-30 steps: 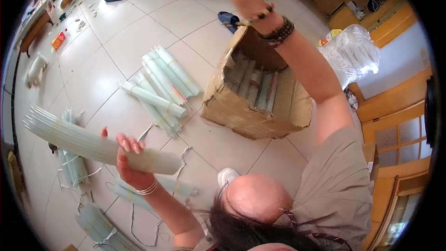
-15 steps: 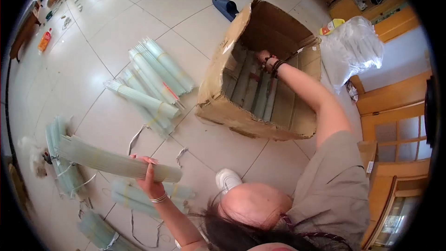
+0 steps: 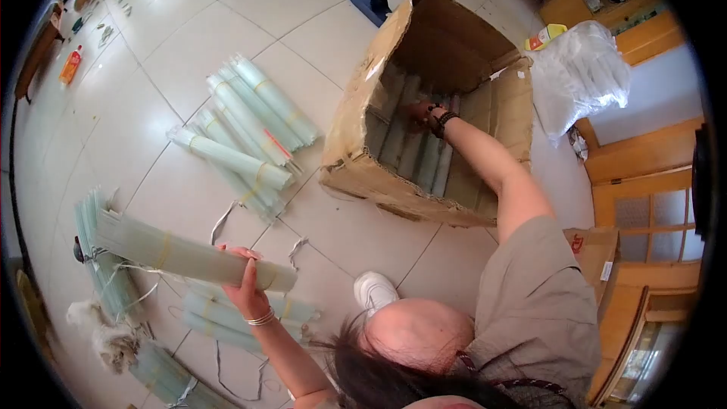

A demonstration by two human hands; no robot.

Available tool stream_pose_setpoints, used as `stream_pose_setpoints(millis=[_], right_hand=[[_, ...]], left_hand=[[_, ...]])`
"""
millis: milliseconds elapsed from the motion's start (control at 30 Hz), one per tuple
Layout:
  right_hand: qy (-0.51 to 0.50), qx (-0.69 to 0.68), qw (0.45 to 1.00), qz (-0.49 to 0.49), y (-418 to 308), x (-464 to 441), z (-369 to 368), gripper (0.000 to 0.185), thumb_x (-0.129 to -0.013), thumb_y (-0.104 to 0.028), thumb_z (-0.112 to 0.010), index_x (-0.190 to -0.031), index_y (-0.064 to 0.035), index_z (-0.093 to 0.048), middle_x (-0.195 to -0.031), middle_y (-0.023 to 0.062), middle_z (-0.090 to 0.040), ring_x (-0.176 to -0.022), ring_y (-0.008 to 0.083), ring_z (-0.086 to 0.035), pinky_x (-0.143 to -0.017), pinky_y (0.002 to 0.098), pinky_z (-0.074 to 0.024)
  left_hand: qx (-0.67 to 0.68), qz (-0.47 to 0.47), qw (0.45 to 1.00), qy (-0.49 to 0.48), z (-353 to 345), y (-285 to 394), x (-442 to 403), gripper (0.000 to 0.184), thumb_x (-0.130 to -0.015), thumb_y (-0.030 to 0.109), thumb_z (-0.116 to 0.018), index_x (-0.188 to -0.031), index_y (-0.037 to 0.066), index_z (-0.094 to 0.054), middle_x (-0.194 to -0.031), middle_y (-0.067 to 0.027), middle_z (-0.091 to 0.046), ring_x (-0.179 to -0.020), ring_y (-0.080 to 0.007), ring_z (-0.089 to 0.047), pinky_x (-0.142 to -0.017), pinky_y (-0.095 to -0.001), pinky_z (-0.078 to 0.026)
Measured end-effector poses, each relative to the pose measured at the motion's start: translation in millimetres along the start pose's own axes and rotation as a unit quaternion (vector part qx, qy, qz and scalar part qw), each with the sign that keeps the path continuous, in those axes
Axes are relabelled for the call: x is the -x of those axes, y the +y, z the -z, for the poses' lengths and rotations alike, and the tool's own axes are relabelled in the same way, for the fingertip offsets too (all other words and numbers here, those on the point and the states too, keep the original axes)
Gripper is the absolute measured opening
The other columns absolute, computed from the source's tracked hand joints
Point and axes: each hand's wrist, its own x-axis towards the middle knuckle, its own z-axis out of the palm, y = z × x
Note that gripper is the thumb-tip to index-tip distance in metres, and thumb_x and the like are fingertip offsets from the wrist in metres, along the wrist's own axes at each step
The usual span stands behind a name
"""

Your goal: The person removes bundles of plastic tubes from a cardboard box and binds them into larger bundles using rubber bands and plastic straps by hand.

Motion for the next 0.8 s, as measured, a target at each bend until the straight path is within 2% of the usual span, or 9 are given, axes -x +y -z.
stream_pose_setpoints(millis=[33,100,200,567,633,700,733,767,800], right_hand=[[-0.035,-0.013,0.999,-0.007,-5,8,11,0.054,-0.086,-0.043,-0.064,-0.132,-0.0154,-0.055,-0.127,0.0019,-0.056,-0.110,0.0228,-0.054,-0.084,0.0419,-0.0489],[-0.064,-0.190,0.979,-0.044,-7,10,11,0.062,-0.085,-0.050,-0.066,-0.136,-0.0152,-0.055,-0.138,0.0016,-0.052,-0.122,0.0254,-0.050,-0.092,0.0436,-0.0463],[-0.079,-0.280,0.947,-0.134,-6,18,16,0.061,-0.085,-0.050,-0.066,-0.134,-0.0139,-0.057,-0.135,0.0028,-0.054,-0.119,0.0253,-0.052,-0.091,0.0425,-0.0465],[-0.062,-0.287,0.906,-0.304,-19,36,32,0.060,-0.083,-0.050,-0.068,-0.126,-0.0092,-0.063,-0.125,0.0071,-0.062,-0.112,0.0249,-0.057,-0.090,0.0384,-0.0473],[-0.032,-0.298,0.890,-0.343,-12,35,45,0.060,-0.082,-0.050,-0.068,-0.125,-0.0083,-0.064,-0.123,0.0079,-0.063,-0.110,0.0248,-0.058,-0.090,0.0376,-0.0475],[0.054,-0.343,0.846,-0.404,12,36,64,0.059,-0.082,-0.050,-0.068,-0.123,-0.0075,-0.065,-0.121,0.0087,-0.065,-0.109,0.0247,-0.059,-0.089,0.0369,-0.0476],[0.125,-0.375,0.814,-0.426,34,35,77,0.059,-0.082,-0.050,-0.068,-0.123,-0.0070,-0.065,-0.120,0.0090,-0.065,-0.108,0.0247,-0.060,-0.089,0.0365,-0.0477],[0.236,-0.435,0.761,-0.419,53,31,98,0.052,-0.079,-0.047,-0.071,-0.115,-0.0093,-0.066,-0.096,0.0072,-0.067,-0.087,0.0217,-0.062,-0.077,0.0377,-0.0489],[0.297,-0.496,0.708,-0.406,25,54,152,0.054,-0.078,-0.047,-0.072,-0.115,-0.0074,-0.067,-0.100,0.0076,-0.069,-0.089,0.0230,-0.063,-0.079,0.0384,-0.0483]], left_hand=[[0.008,-0.005,1.000,-0.008,-1,-1,0,0.060,-0.085,-0.003,-0.063,-0.138,0.002,-0.035,-0.094,-0.0082,-0.055,-0.087,-0.0179,-0.054,-0.085,-0.0343,-0.045],[0.020,-0.013,0.999,-0.025,-1,-1,0,0.060,-0.085,-0.003,-0.063,-0.138,0.002,-0.035,-0.094,-0.0083,-0.055,-0.087,-0.0179,-0.054,-0.086,-0.0341,-0.045],[0.033,-0.006,0.999,0.011,-8,7,4,0.063,-0.078,-0.004,-0.068,-0.132,0.001,-0.036,-0.091,-0.0089,-0.056,-0.083,-0.0208,-0.057,-0.084,-0.0375,-0.048],[-0.066,0.000,0.998,-0.009,8,-1,5,0.062,-0.079,-0.002,-0.068,-0.133,-0.001,-0.039,-0.095,-0.0079,-0.056,-0.089,-0.0206,-0.057,-0.090,-0.0360,-0.045],[-0.068,0.001,0.998,-0.004,10,-1,3,0.059,-0.076,-0.001,-0.070,-0.129,-0.001,-0.043,-0.095,-0.0082,-0.057,-0.089,-0.0210,-0.058,-0.089,-0.0363,-0.046],[-0.039,0.010,0.999,-0.009,13,-2,1,0.056,-0.072,-0.001,-0.072,-0.122,-0.001,-0.047,-0.093,-0.0089,-0.058,-0.088,-0.0217,-0.060,-0.084,-0.0370,-0.049],[-0.027,0.002,1.000,-0.005,12,-2,2,0.051,-0.070,0.004,-0.077,-0.115,0.000,-0.055,-0.093,-0.0078,-0.061,-0.088,-0.0205,-0.061,-0.083,-0.0355,-0.049],[-0.051,0.015,0.998,-0.015,13,-3,2,0.048,-0.069,0.006,-0.078,-0.112,0.000,-0.057,-0.093,-0.0070,-0.062,-0.088,-0.0195,-0.061,-0.083,-0.0352,-0.049],[-0.078,0.029,0.996,-0.016,18,-5,4,0.045,-0.069,0.008,-0.079,-0.109,0.001,-0.060,-0.093,-0.0062,-0.064,-0.088,-0.0186,-0.061,-0.082,-0.0349,-0.049]])
